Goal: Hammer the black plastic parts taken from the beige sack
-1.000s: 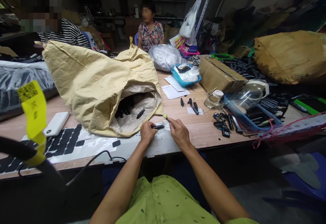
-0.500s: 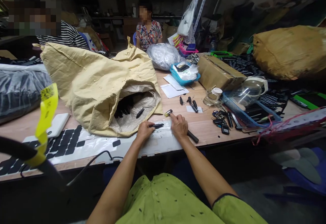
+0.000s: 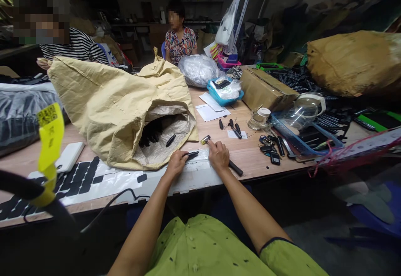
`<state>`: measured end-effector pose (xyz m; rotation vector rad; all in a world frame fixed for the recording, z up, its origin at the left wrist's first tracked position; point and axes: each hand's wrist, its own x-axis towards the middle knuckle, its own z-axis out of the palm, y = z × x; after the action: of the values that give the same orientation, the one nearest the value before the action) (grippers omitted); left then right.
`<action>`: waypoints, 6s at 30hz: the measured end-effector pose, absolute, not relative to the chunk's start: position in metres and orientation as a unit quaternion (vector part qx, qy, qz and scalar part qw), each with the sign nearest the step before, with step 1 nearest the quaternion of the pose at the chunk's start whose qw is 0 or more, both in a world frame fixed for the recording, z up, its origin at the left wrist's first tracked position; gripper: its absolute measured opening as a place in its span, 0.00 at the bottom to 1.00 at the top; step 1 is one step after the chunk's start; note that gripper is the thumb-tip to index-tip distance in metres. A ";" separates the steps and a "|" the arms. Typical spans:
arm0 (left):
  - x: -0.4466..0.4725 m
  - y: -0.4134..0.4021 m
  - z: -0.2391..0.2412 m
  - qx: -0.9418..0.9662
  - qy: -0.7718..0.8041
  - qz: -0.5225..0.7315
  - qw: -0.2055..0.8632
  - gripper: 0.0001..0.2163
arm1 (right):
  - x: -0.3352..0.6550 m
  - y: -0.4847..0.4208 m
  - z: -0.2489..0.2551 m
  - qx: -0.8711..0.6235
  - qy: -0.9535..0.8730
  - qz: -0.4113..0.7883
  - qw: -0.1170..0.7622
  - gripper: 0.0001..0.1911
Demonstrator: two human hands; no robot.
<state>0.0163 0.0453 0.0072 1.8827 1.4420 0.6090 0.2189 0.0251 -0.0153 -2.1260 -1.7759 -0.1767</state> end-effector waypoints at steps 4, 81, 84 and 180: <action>0.013 0.043 0.008 0.664 0.545 0.293 0.419 0.12 | 0.220 0.025 -0.018 -0.751 -0.631 -0.064 0.181 0.20; 0.010 0.029 0.009 0.763 0.542 0.271 0.225 0.05 | 0.219 0.027 -0.025 -0.747 -0.627 -0.116 0.189 0.18; 0.016 0.021 0.002 0.767 0.551 0.244 0.221 0.05 | 0.219 0.026 -0.024 -0.748 -0.629 -0.104 0.187 0.18; 0.031 -0.093 -0.148 0.699 0.555 -0.078 0.444 0.28 | 0.226 0.050 -0.028 -0.766 -0.607 -0.134 0.165 0.18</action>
<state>0.0314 -0.0926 -0.1477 1.7318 1.3765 -0.1930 0.2260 0.0500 -0.0284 -2.1815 -1.7292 -0.3823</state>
